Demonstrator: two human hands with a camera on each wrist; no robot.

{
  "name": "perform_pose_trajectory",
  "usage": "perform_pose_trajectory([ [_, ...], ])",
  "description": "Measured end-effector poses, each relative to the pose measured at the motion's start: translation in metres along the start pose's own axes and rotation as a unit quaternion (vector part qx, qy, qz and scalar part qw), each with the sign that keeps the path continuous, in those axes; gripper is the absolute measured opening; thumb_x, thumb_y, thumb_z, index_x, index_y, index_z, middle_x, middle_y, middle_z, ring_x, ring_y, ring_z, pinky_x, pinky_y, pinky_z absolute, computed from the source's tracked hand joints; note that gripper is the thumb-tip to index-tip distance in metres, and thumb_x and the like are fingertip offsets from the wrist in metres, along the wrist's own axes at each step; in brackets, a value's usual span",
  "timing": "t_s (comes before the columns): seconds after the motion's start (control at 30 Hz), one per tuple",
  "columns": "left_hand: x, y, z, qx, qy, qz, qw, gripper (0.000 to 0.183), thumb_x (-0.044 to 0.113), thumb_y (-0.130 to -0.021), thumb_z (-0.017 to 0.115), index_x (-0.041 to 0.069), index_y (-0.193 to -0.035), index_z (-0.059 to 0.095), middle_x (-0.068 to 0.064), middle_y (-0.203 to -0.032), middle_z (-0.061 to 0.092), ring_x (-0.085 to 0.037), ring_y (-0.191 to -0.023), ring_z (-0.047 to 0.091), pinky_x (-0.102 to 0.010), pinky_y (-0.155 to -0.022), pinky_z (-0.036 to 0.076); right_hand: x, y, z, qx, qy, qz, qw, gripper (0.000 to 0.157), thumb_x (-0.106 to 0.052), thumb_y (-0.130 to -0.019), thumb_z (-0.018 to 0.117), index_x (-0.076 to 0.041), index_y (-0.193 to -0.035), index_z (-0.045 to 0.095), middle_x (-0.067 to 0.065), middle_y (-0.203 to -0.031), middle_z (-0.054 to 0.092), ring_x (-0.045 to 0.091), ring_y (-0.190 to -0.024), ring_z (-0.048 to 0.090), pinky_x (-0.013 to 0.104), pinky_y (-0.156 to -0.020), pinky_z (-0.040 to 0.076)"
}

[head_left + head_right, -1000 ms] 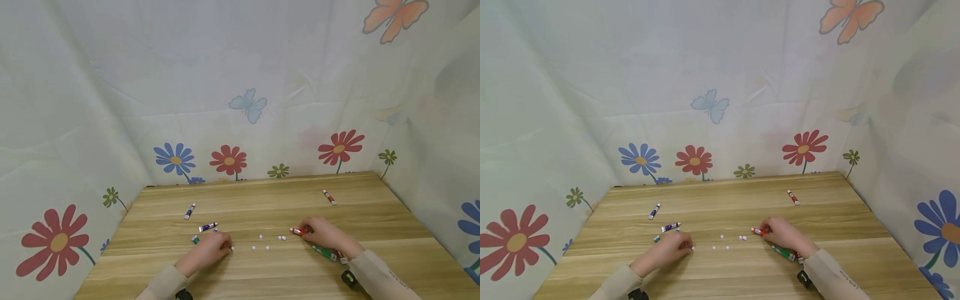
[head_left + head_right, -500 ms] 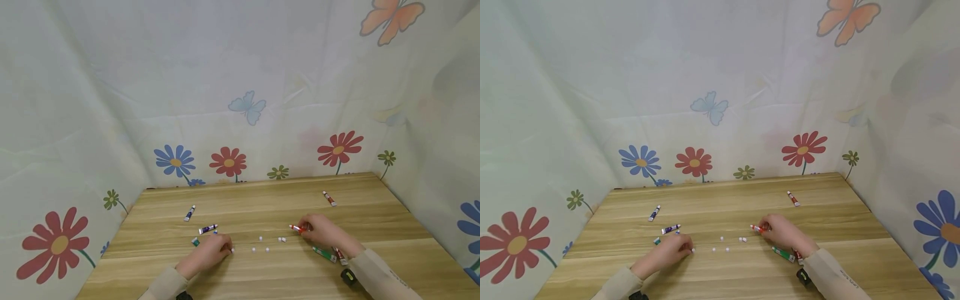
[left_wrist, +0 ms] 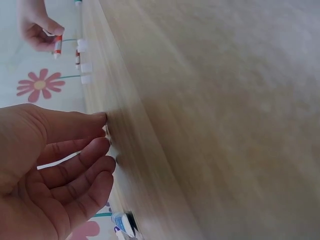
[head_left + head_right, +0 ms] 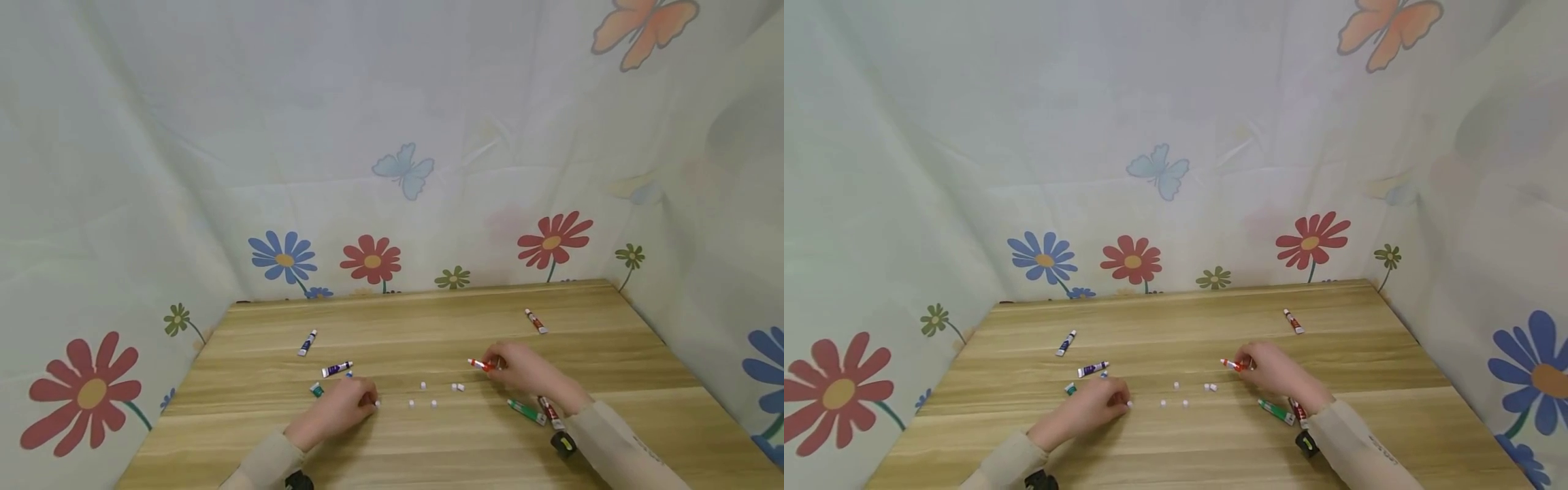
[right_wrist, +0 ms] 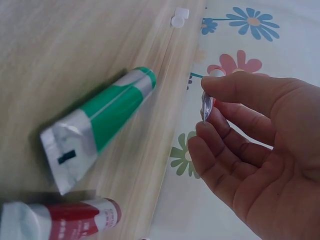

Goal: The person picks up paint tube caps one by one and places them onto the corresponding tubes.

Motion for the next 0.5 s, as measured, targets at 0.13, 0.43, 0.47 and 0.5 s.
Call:
perform_pose_trajectory([
  [0.13, 0.0014, -0.0022, 0.0021, -0.002, -0.001, 0.004, 1.0000, 0.008, 0.010, -0.088, 0.077, 0.010, -0.086, 0.069, 0.010, -0.075, 0.058, -0.001, -0.066, 0.049, -0.021, -0.060, 0.045, -0.0018, 0.0003, -0.0016, 0.001, 0.002, 0.002, 1.000, 0.014, -0.004, -0.088, 0.075, -0.004, -0.101, 0.071, -0.006, -0.085, 0.062, 0.005, -0.076, 0.054, 0.025, -0.066, 0.049],
  [0.43, 0.0048, -0.0052, 0.0036, -0.003, -0.011, 0.005, 0.9999, 0.009, 0.013, -0.089, 0.077, 0.013, -0.085, 0.069, 0.012, -0.073, 0.054, -0.001, -0.065, 0.047, -0.022, -0.060, 0.043, -0.0023, 0.0002, -0.0032, 0.006, 0.011, -0.002, 1.000, 0.013, -0.004, -0.087, 0.076, -0.005, -0.100, 0.071, -0.007, -0.085, 0.061, 0.004, -0.075, 0.053, 0.025, -0.066, 0.049],
  [0.47, 0.0050, -0.0058, 0.0038, -0.003, -0.012, 0.005, 0.9999, 0.009, 0.013, -0.089, 0.077, 0.013, -0.085, 0.069, 0.012, -0.073, 0.054, -0.001, -0.065, 0.047, -0.022, -0.060, 0.043, -0.0017, 0.0001, -0.0033, 0.006, 0.011, 0.000, 1.000, 0.013, -0.004, -0.088, 0.075, -0.005, -0.100, 0.071, -0.007, -0.084, 0.061, 0.004, -0.075, 0.053, 0.025, -0.066, 0.049],
  [0.5, 0.0053, -0.0064, 0.0038, -0.003, -0.012, 0.006, 0.9999, 0.009, 0.012, -0.089, 0.077, 0.012, -0.085, 0.069, 0.012, -0.074, 0.055, -0.001, -0.065, 0.047, -0.022, -0.060, 0.044, -0.0012, 0.0001, -0.0035, 0.006, 0.011, 0.001, 1.000, 0.013, -0.004, -0.088, 0.075, -0.005, -0.100, 0.071, -0.008, -0.084, 0.061, 0.005, -0.075, 0.053, 0.025, -0.065, 0.048],
])
Point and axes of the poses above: each hand's wrist, its own y-axis away from the middle knuckle, its own z-axis out of the palm, x = y × z, the point moved 10 cm from there along -y, towards the middle knuckle
